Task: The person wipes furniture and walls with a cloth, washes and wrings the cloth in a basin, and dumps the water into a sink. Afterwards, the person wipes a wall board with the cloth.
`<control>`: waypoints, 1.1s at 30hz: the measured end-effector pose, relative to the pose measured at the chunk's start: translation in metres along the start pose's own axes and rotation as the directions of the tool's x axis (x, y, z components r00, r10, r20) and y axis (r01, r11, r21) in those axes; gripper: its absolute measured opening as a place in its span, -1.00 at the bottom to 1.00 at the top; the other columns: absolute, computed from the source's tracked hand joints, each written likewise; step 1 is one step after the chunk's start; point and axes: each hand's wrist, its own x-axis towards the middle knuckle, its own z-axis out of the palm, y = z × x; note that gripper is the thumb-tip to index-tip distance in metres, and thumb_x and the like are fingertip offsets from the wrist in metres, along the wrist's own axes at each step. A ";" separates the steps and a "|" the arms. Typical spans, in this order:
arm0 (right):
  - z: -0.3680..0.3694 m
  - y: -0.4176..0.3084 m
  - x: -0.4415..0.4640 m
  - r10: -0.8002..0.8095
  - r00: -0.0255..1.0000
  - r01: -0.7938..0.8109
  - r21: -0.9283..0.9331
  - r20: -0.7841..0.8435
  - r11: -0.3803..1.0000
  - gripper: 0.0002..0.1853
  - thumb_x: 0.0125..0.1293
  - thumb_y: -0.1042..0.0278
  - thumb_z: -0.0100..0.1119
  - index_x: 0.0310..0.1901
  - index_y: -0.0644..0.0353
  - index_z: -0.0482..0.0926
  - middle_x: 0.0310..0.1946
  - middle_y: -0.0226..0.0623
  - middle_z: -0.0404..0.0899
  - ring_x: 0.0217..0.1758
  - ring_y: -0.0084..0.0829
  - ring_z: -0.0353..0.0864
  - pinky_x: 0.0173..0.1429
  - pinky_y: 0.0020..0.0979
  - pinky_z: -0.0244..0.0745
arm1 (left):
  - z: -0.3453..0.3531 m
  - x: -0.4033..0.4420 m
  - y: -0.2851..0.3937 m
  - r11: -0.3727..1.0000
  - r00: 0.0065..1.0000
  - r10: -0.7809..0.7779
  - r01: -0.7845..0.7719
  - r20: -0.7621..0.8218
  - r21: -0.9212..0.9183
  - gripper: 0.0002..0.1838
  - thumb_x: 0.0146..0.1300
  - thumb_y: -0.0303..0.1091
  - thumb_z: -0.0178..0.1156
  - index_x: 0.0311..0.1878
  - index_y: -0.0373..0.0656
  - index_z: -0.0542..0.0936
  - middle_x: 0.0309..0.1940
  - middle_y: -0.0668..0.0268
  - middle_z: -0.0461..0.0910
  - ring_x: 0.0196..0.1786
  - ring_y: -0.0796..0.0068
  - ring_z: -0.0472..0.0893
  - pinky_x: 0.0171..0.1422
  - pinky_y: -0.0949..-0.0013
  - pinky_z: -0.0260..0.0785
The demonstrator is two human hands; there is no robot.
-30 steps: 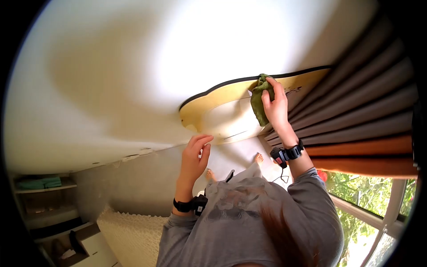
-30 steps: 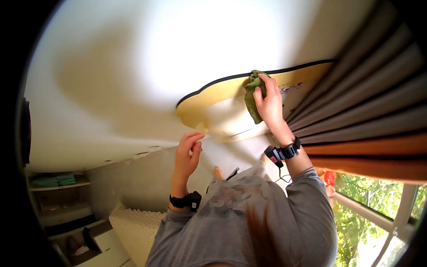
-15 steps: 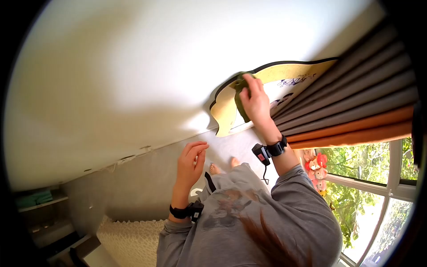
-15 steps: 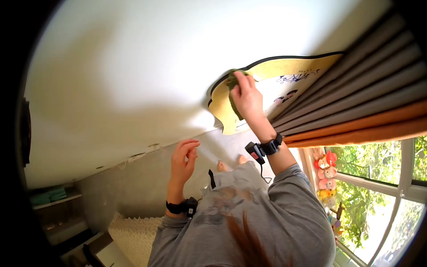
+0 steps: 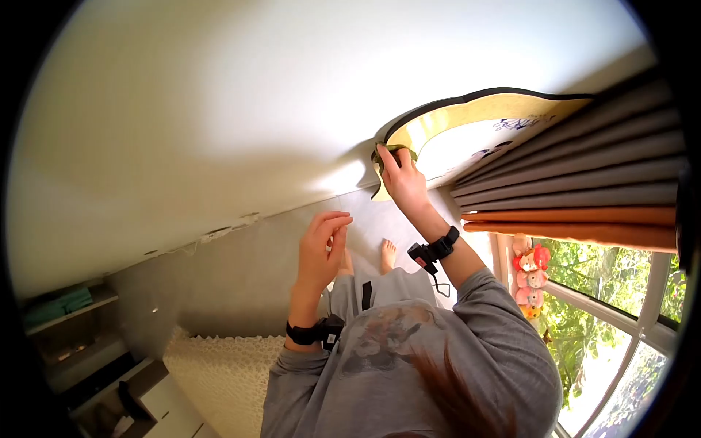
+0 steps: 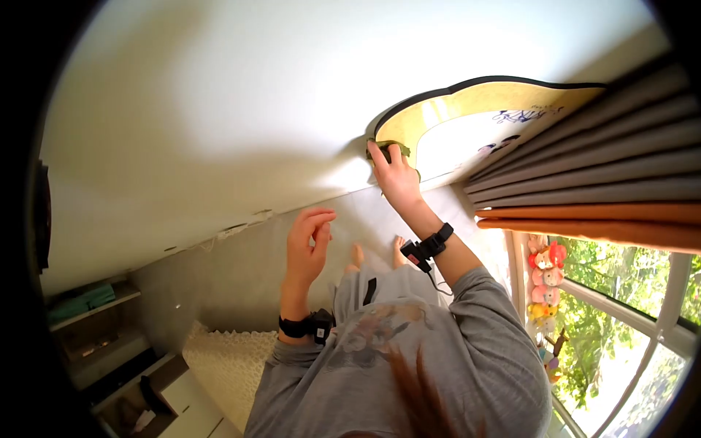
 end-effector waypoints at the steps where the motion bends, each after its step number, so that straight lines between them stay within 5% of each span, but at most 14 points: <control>1: 0.002 -0.001 -0.001 0.007 1.000 -0.006 0.037 -0.025 0.999 -0.49 -0.01 0.47 0.15 0.07 -0.05 0.41 -0.27 -0.22 0.34 -0.37 -0.27 0.53 -0.50 -0.35 0.53 | 0.000 -0.001 -0.005 1.000 1.000 0.001 -0.001 -0.004 -0.009 -0.86 0.22 -0.51 0.05 -0.21 -0.16 0.58 -0.20 0.33 0.54 -0.36 0.57 0.50 -0.41 0.57 0.32; 6: 0.045 -0.009 -0.029 0.082 0.995 -0.085 0.058 0.057 0.995 -0.54 0.04 0.51 0.11 0.05 -0.05 0.44 -0.25 -0.24 0.36 -0.33 -0.25 0.55 -0.43 -0.30 0.53 | -0.005 0.006 -0.035 0.999 0.990 0.021 -0.015 0.137 -0.043 -0.85 0.21 -0.51 0.05 -0.20 -0.16 0.58 -0.20 0.33 0.55 -0.39 0.58 0.49 -0.43 0.58 0.30; 10: 0.084 0.009 -0.071 0.316 0.905 -0.346 0.060 0.286 0.936 -0.61 0.12 0.49 0.07 0.03 0.01 0.43 -0.19 -0.18 0.40 -0.30 -0.21 0.55 -0.26 -0.33 0.52 | -0.015 0.017 -0.052 0.997 0.966 0.032 -0.014 0.257 -0.073 -0.86 0.21 -0.50 0.05 -0.20 -0.17 0.58 -0.20 0.30 0.55 -0.40 0.57 0.49 -0.43 0.57 0.31; 12: 0.062 0.006 -0.081 0.542 0.834 -0.532 0.410 0.103 0.741 -0.67 0.21 0.50 0.02 0.03 0.13 0.36 -0.18 -0.18 0.43 -0.32 -0.31 0.56 -0.19 -0.39 0.49 | -0.021 0.022 -0.059 0.996 0.947 0.073 -0.051 0.312 -0.079 -0.85 0.22 -0.50 0.05 -0.20 -0.18 0.58 -0.20 0.29 0.55 -0.40 0.56 0.49 -0.43 0.56 0.31; 14: 0.022 -0.004 -0.084 0.755 0.655 -0.599 0.638 0.043 0.483 -0.72 0.25 0.54 -0.05 0.00 0.25 0.28 -0.20 -0.14 0.45 -0.24 -0.38 0.54 -0.15 -0.41 0.46 | -0.021 0.026 -0.063 0.991 0.927 0.120 -0.089 0.356 -0.103 -0.85 0.22 -0.50 0.04 -0.19 -0.19 0.57 -0.21 0.28 0.55 -0.40 0.56 0.49 -0.43 0.55 0.31; 15: 0.015 -0.006 -0.081 0.664 0.698 -0.218 0.803 -0.270 0.555 -0.72 0.25 0.59 -0.07 -0.01 0.29 0.22 -0.15 -0.14 0.42 -0.15 -0.46 0.48 -0.06 -0.43 0.40 | -0.020 0.029 -0.064 0.987 0.921 0.146 -0.109 0.360 -0.120 -0.84 0.22 -0.51 0.04 -0.18 -0.21 0.57 -0.20 0.26 0.54 -0.41 0.56 0.49 -0.43 0.55 0.32; 18: -0.010 -0.004 -0.042 0.406 0.590 0.086 0.554 -0.698 0.828 -0.59 0.21 0.63 -0.08 0.11 0.30 0.18 0.11 0.01 0.26 0.16 -0.21 0.30 0.25 -0.26 0.16 | -0.010 0.042 -0.057 0.968 0.896 0.231 -0.174 0.380 -0.180 -0.83 0.21 -0.54 0.03 -0.16 -0.26 0.56 -0.19 0.22 0.54 -0.44 0.56 0.49 -0.43 0.56 0.33; 20: -0.004 -0.005 -0.012 0.396 0.618 0.024 0.520 -0.679 0.854 -0.52 0.20 0.48 0.02 0.17 0.27 0.22 0.21 0.11 0.13 0.31 0.00 0.10 0.36 -0.12 -0.04 | 0.001 0.052 -0.050 0.953 0.882 0.283 -0.214 0.377 -0.216 -0.83 0.21 -0.55 0.02 -0.16 -0.28 0.55 -0.19 0.20 0.53 -0.46 0.56 0.48 -0.43 0.56 0.33; 22: 0.003 -0.001 0.024 0.302 0.748 -0.111 0.336 -0.591 0.935 -0.39 0.26 0.11 0.01 0.25 0.25 0.14 0.28 0.14 -0.02 0.40 0.07 -0.15 0.40 -0.04 -0.22 | 0.012 0.065 -0.044 0.940 0.871 0.326 -0.258 0.366 -0.225 -0.83 0.21 -0.56 0.01 -0.16 -0.29 0.54 -0.19 0.17 0.52 -0.50 0.56 0.47 -0.44 0.56 0.33; 24: 0.029 0.000 0.047 0.324 0.635 -0.086 0.352 -0.701 0.932 -0.33 0.12 -0.15 0.06 0.15 0.19 0.30 0.27 0.14 -0.02 0.38 0.23 -0.21 0.35 0.23 -0.32 | 0.023 0.077 -0.042 0.922 0.847 0.379 -0.313 0.372 -0.227 -0.83 0.22 -0.55 0.00 -0.17 -0.30 0.54 -0.20 0.15 0.52 -0.51 0.56 0.48 -0.44 0.55 0.33; 27: 0.043 0.015 0.058 0.256 0.550 -0.099 0.242 -0.795 0.965 -0.33 0.08 -0.21 0.08 0.10 0.13 0.35 0.23 0.11 0.03 0.35 0.24 -0.15 0.29 0.36 -0.35 | 0.041 0.099 -0.036 0.898 0.829 0.431 -0.357 0.356 -0.256 -0.84 0.24 -0.53 -0.02 -0.16 -0.31 0.52 -0.21 0.13 0.51 -0.51 0.55 0.48 -0.45 0.54 0.33; 33: -0.002 0.097 0.068 0.307 0.481 -0.166 0.258 -0.822 0.952 -0.34 0.09 -0.20 0.03 0.10 0.14 0.37 0.20 0.13 0.07 0.27 0.24 -0.04 0.29 0.32 -0.26 | 0.072 0.127 -0.017 0.851 0.795 0.523 -0.462 0.308 -0.251 -0.81 0.28 -0.45 -0.06 -0.15 -0.34 0.47 -0.35 0.13 0.56 -0.54 0.51 0.47 -0.39 0.49 0.37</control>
